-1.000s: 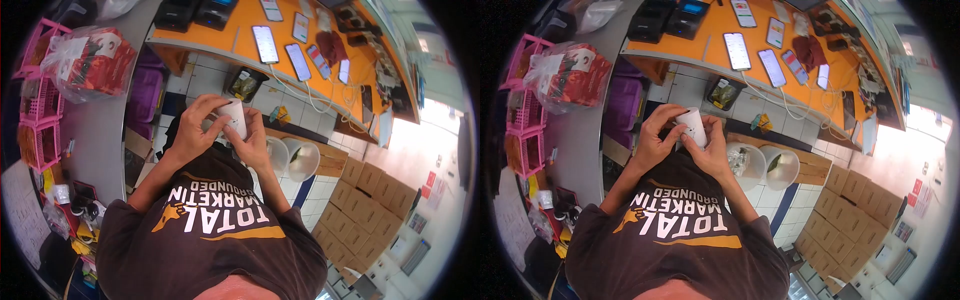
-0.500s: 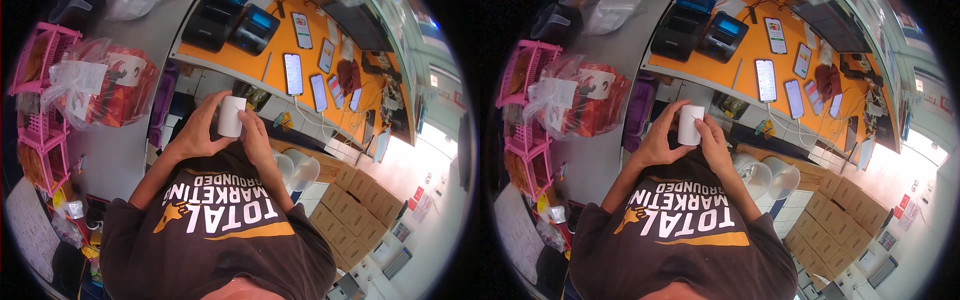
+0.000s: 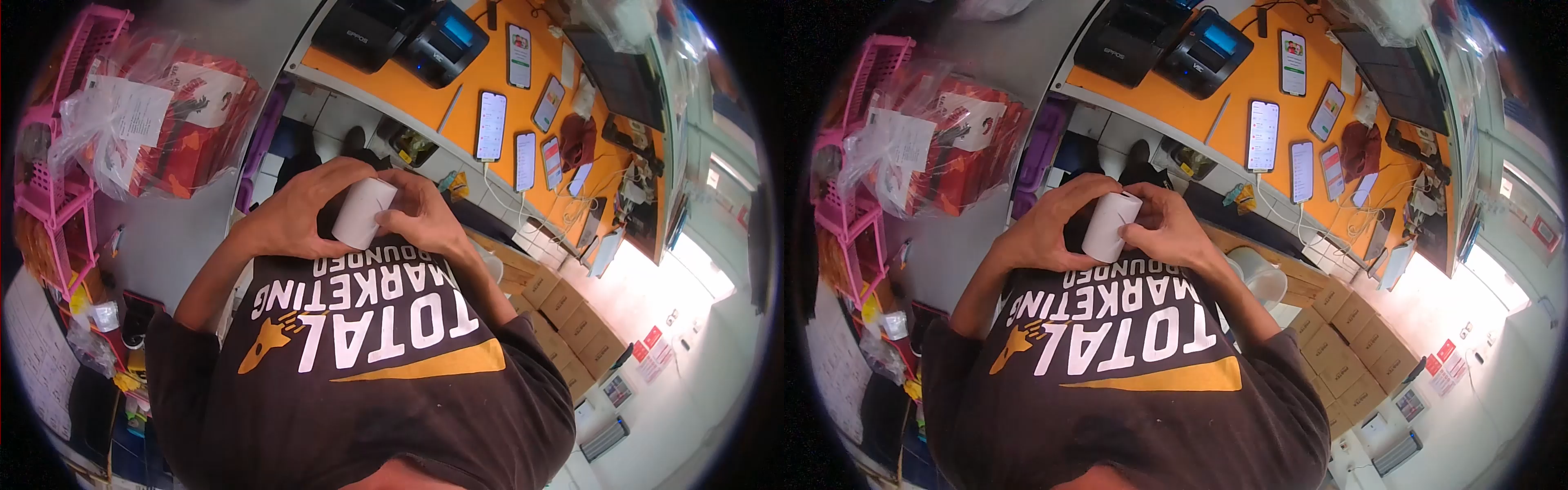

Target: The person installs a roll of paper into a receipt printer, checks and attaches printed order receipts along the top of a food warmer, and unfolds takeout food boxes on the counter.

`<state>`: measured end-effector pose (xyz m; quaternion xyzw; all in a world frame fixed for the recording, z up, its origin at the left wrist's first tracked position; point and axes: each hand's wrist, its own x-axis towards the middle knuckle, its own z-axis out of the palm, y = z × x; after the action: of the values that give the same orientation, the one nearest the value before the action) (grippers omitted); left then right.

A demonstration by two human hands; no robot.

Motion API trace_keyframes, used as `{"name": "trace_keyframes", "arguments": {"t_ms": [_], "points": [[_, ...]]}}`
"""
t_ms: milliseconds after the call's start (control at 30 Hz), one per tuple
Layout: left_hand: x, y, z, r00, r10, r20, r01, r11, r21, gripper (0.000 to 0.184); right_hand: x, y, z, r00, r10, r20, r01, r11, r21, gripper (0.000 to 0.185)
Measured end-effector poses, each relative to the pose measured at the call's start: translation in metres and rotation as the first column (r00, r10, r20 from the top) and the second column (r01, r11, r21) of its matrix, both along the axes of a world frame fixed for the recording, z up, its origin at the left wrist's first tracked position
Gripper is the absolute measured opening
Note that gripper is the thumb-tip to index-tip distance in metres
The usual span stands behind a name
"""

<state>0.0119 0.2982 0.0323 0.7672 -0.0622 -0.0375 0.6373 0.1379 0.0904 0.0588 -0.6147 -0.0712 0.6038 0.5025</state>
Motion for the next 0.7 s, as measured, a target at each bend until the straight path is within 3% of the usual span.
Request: {"name": "trace_keyframes", "arguments": {"t_ms": [167, 667, 700], "points": [[0.007, -0.004, -0.006, 0.999, 0.003, -0.04, -0.005, 0.999, -0.046, 0.091, 0.022, 0.0, 0.0, 0.993, 0.119, 0.003, -0.119, 0.99, -0.074, 0.056], [0.011, -0.017, -0.019, 0.999, 0.038, -0.037, -0.04, 0.997, -0.07, 0.089, 0.043, -0.012, -0.028, 0.974, 0.187, -0.128, -0.19, 0.982, -0.012, 0.052], [0.009, -0.017, -0.018, 0.99, 0.03, -0.136, -0.055, 0.98, -0.19, 0.09, 0.042, -0.012, -0.026, 0.973, 0.19, -0.127, -0.193, 0.981, -0.011, 0.052]]}}
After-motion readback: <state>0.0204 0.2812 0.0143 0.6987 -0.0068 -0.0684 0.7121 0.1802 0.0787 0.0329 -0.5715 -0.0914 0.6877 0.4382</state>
